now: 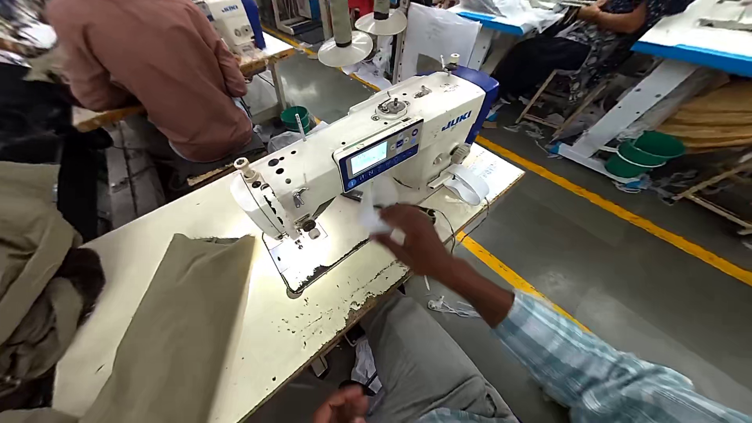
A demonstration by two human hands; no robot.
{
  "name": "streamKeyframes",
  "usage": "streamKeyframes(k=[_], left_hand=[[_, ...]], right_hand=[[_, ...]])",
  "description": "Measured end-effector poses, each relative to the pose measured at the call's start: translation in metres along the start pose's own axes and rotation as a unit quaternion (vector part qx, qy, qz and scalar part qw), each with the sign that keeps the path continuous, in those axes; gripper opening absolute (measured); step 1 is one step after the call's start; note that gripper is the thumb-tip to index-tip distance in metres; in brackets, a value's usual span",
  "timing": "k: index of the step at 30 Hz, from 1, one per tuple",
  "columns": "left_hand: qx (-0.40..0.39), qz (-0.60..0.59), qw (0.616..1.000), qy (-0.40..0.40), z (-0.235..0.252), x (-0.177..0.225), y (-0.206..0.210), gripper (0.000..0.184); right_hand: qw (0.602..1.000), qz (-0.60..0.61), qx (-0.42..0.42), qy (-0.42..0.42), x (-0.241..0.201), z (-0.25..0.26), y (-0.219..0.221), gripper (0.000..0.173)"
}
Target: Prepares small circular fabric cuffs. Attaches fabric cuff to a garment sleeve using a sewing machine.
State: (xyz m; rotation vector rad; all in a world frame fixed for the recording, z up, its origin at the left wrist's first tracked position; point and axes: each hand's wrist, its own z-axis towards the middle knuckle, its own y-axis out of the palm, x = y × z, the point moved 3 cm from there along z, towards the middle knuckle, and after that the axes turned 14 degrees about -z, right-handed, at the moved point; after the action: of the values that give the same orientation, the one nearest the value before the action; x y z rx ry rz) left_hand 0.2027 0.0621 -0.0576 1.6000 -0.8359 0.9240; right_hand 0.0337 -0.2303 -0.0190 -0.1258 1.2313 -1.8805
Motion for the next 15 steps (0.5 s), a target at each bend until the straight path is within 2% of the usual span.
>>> streamKeyframes(k=[2, 4, 5, 8, 9, 10, 13, 15], left_hand=[[0.026, -0.004, 1.0, -0.011, 0.016, -0.001, 0.007, 0.055], [0.074, -0.027, 0.997, -0.007, 0.035, 0.0, 0.018, 0.052], [0.084, -0.036, 0.996, -0.003, 0.043, 0.002, 0.023, 0.05], [0.09, -0.015, 0.996, 0.02, 0.051, 0.01, 0.031, 0.039], [0.068, -0.001, 0.997, 0.036, 0.051, 0.01, 0.028, 0.048], [0.055, 0.011, 0.997, 0.047, 0.052, 0.011, 0.027, 0.051], [0.038, 0.008, 0.998, 0.05, 0.052, 0.014, 0.032, 0.039], [0.033, 0.002, 0.998, 0.062, 0.05, 0.008, 0.029, 0.039]], right_hand=[[0.991, 0.079, -0.083, -0.069, -0.06, -0.054, 0.007, 0.019], [0.965, 0.173, -0.148, -0.132, -0.107, -0.095, 0.017, 0.014], [0.961, 0.191, -0.15, -0.136, -0.118, -0.106, 0.019, 0.016], [0.973, 0.185, -0.125, -0.051, -0.112, -0.105, 0.013, 0.024], [0.974, 0.177, -0.134, -0.044, -0.105, -0.101, 0.009, 0.025], [0.97, 0.18, -0.153, -0.06, -0.1, -0.097, 0.005, 0.024], [0.94, 0.222, -0.221, -0.136, -0.1, -0.093, -0.002, 0.029], [0.921, 0.254, -0.253, -0.151, -0.104, -0.094, -0.004, 0.028]])
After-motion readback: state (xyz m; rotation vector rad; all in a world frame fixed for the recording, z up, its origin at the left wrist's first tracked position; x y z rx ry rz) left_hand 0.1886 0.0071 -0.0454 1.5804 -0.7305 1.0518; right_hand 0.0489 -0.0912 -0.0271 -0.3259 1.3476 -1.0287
